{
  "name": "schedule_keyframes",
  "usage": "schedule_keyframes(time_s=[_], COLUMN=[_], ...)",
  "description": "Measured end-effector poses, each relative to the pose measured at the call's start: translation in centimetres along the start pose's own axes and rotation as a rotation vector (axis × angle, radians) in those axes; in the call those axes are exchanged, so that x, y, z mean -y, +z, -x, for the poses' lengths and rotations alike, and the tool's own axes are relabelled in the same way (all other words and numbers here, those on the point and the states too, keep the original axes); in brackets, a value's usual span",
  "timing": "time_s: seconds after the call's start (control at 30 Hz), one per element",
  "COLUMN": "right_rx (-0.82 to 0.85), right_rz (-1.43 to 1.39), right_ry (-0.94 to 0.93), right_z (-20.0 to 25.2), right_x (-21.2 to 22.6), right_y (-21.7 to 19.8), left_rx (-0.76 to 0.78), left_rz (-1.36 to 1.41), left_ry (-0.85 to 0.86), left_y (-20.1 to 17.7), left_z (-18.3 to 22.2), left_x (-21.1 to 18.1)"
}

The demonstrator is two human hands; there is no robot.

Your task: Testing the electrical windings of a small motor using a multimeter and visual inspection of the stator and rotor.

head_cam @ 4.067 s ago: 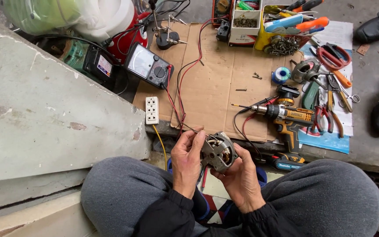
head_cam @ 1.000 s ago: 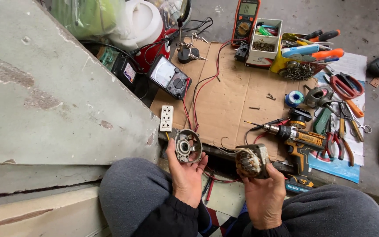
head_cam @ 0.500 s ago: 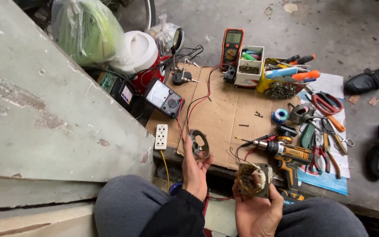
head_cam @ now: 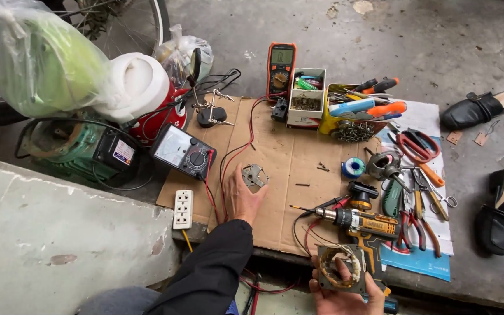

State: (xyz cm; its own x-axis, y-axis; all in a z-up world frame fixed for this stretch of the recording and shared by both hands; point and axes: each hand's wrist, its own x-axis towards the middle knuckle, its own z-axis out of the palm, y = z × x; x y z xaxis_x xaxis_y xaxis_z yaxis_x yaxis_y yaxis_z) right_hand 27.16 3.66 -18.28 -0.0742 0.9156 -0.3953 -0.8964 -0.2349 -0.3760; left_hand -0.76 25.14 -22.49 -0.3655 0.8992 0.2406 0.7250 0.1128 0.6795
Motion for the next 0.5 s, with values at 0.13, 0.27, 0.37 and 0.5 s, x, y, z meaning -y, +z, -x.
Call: schedule_keyframes(time_s=[0.13,0.27,0.37,0.5], right_rx=[-0.009,-0.226,-0.220,-0.196], right_rz=[-0.048,-0.002,-0.021,-0.093], right_ry=[0.047,-0.013,0.009,0.067], right_z=[-1.7,-2.7,-2.7,-0.9], right_x=[0.5,-0.2,-0.7,-0.7], right_y=[3.4,7.6,8.7,10.6], left_rx=[0.012,0.144,0.157,0.033], left_rz=[0.004,-0.029,-0.025,0.040], left_ry=[-0.002,-0.048,-0.037,-0.007], left_y=[2.3,1.5,-0.9,-6.5], left_z=[-0.9,-1.5,-3.1,-6.8], left_x=[2.3,2.8,1.6,-4.1])
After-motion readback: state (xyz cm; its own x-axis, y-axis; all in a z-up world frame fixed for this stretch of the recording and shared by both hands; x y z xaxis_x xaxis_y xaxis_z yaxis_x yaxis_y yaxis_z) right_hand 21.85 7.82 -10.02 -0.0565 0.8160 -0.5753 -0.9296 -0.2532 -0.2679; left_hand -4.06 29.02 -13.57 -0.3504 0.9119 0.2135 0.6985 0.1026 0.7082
